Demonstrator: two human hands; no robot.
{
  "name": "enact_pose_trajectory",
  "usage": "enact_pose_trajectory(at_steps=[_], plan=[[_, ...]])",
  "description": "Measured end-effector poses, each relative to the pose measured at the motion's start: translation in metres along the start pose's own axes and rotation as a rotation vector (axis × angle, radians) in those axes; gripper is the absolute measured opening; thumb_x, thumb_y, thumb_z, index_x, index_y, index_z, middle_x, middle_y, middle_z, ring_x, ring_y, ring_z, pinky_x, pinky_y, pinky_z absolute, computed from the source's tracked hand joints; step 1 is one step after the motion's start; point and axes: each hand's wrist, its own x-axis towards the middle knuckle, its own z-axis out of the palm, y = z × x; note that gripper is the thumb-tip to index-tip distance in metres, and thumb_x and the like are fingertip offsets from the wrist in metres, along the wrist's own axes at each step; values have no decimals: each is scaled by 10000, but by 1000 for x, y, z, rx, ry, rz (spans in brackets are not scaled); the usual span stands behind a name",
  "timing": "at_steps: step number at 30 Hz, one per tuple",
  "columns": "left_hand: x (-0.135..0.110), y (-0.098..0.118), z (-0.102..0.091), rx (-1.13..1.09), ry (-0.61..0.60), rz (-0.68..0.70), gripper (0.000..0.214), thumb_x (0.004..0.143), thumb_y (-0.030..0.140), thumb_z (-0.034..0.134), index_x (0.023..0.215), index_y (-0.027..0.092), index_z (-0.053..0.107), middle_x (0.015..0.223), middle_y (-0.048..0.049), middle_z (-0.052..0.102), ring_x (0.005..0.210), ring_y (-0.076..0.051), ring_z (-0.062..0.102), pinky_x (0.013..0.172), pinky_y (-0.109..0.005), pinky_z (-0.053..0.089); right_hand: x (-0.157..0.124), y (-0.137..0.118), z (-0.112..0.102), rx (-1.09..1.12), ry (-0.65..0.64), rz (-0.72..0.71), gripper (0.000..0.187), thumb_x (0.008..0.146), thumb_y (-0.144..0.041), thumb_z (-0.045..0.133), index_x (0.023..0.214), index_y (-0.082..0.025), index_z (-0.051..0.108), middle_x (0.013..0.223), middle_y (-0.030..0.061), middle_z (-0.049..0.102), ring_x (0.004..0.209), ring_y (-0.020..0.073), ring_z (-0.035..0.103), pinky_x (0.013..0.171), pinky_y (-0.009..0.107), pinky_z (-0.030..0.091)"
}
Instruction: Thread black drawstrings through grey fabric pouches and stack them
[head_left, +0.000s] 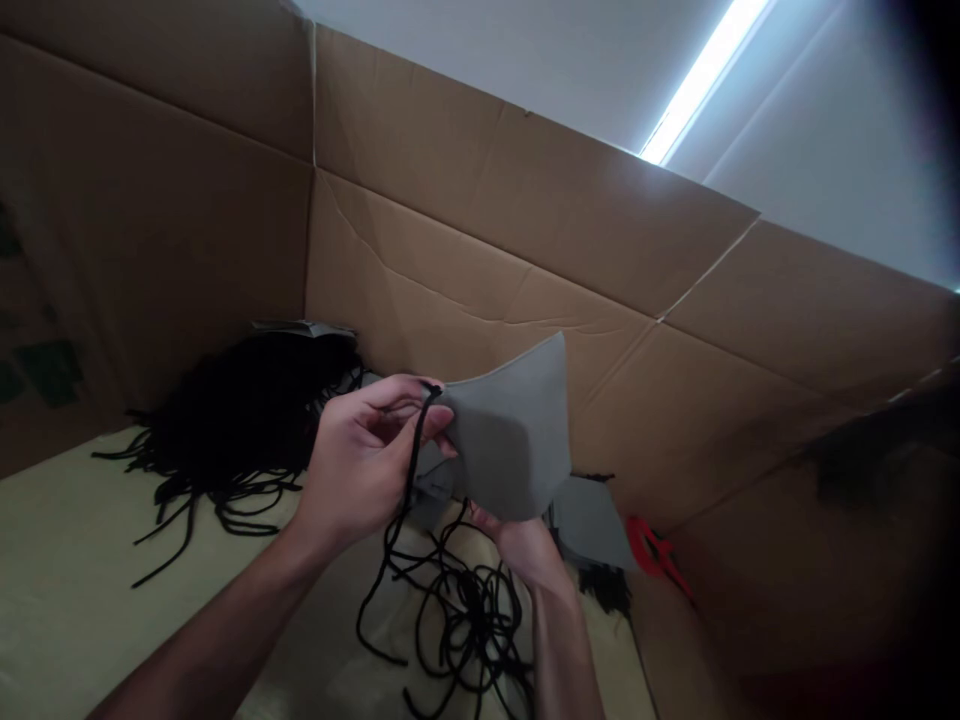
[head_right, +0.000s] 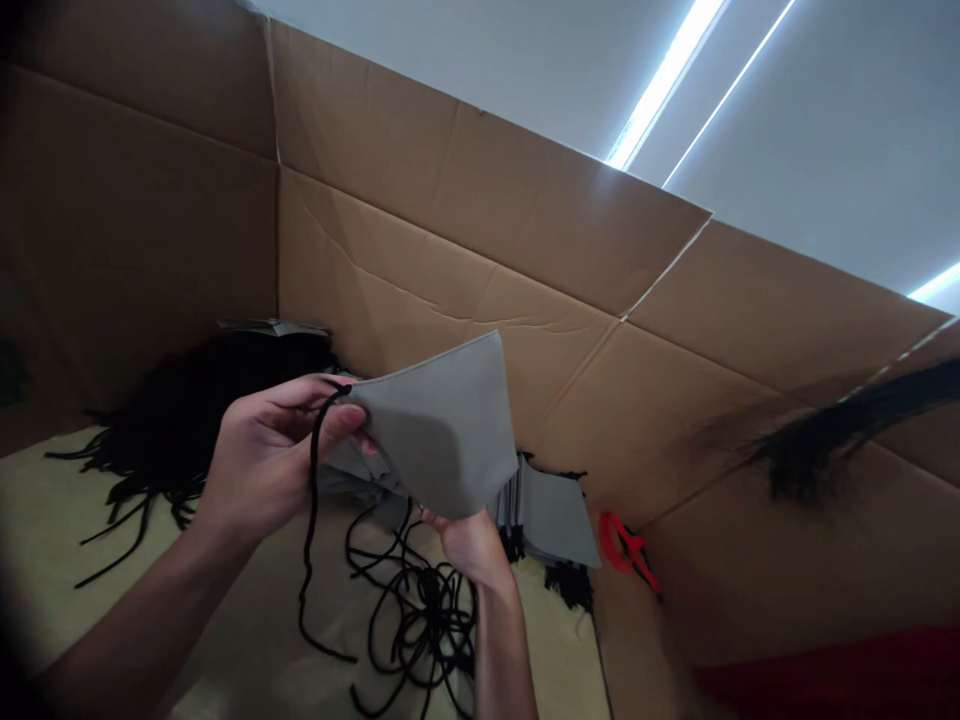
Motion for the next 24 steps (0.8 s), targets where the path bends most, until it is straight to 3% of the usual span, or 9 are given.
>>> enact_pose_trajectory(at_steps=[8, 13, 19, 24], plan=[[14, 0, -18, 43, 142, -1, 145, 868, 290, 870, 886, 175, 784, 642, -7, 759, 578, -154, 735, 553, -222, 591, 6, 6, -5, 98, -156, 146, 177, 767, -368, 702, 764, -205, 635, 735, 4, 652, 705, 159, 590, 700, 276, 493], [24, -1, -39, 22, 276, 46, 207, 863, 329, 910, 912, 180, 775, 648, 18, 759, 552, -110, 691, 512, -199, 537, 5, 6, -24, 74, -224, 156, 133, 750, -297, 680, 695, -200, 606, 646, -41, 548, 654, 137, 496, 662, 261, 406], [29, -3, -53, -32, 372, 119, 395, 745, 439, 1002, 796, 182, 706, 640, 85, 692, 523, -58, 629, 475, -187, 510, 0, 13, -45, -14, -214, 165, 90, 757, -228, 633, 685, -197, 590, 620, -50, 498, 637, 132, 437, 616, 253, 334], [34, -1, -58, -151, 475, 137, 283, 860, 190, 919, 764, 173, 653, 600, 138, 624, 520, -17, 600, 513, -159, 519, -4, 36, -63, -134, -194, 189, 213, 904, -253, 688, 725, -185, 594, 700, -38, 543, 695, 140, 523, 668, 271, 428]])
